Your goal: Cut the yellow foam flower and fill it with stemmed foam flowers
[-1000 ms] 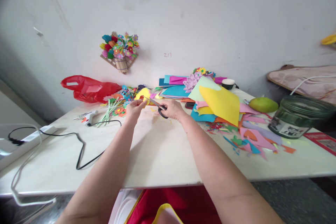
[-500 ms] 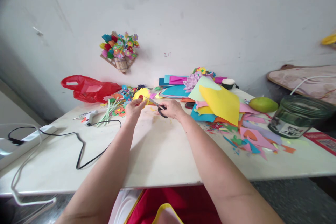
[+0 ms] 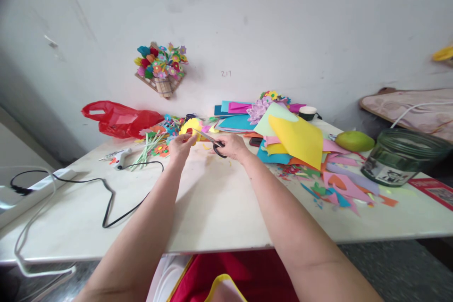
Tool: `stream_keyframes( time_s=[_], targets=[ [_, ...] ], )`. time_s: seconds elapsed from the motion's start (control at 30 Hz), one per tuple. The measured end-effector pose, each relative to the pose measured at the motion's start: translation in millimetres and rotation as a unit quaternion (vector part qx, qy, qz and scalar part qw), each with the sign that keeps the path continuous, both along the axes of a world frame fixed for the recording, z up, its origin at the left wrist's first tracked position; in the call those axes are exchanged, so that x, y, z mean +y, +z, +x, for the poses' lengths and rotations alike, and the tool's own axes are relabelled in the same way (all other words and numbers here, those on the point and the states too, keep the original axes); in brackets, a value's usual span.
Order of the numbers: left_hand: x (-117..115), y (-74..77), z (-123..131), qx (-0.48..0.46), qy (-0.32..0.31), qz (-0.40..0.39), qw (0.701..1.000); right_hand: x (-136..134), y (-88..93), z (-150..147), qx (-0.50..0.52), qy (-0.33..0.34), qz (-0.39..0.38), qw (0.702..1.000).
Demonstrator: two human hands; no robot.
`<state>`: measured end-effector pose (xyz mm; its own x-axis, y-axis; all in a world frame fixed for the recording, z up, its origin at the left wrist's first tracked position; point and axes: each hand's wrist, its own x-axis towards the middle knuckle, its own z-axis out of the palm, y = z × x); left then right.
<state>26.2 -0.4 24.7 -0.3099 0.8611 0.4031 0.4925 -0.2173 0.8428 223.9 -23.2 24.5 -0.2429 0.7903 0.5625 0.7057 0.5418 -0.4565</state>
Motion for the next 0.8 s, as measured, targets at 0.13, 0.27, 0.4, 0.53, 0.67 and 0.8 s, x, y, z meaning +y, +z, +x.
stream_keyframes(
  time_s=[0.13,0.27,0.4,0.53,0.67,0.8],
  targets=[
    [-0.1,0.0,0.0,-0.006,-0.002,0.01,1.0,-0.1,0.2,-0.1,-0.002,0.005,0.003,1.0],
    [-0.1,0.3,-0.7,-0.004,0.004,0.01,1.0,-2.1,1.4,-0.7,-0.008,-0.002,0.009,1.0],
    [1.7,-1.5,-1.9,-0.022,-0.01,0.014,1.0,-4.3,3.1,-0.8,-0.019,-0.018,0.009,1.0],
    [3.7,-4.0,-2.7,-0.033,-0.02,0.011,0.999,-4.5,3.3,-0.3,-0.02,-0.021,0.009,1.0],
    [4.5,-4.6,-3.8,-0.037,-0.021,0.011,0.999,-3.8,3.2,0.1,-0.018,-0.019,0.005,1.0],
    [5.5,-3.8,-7.5,-0.052,-0.023,0.023,0.998,-3.9,3.8,1.6,-0.006,-0.008,0.002,1.0]
  ],
)
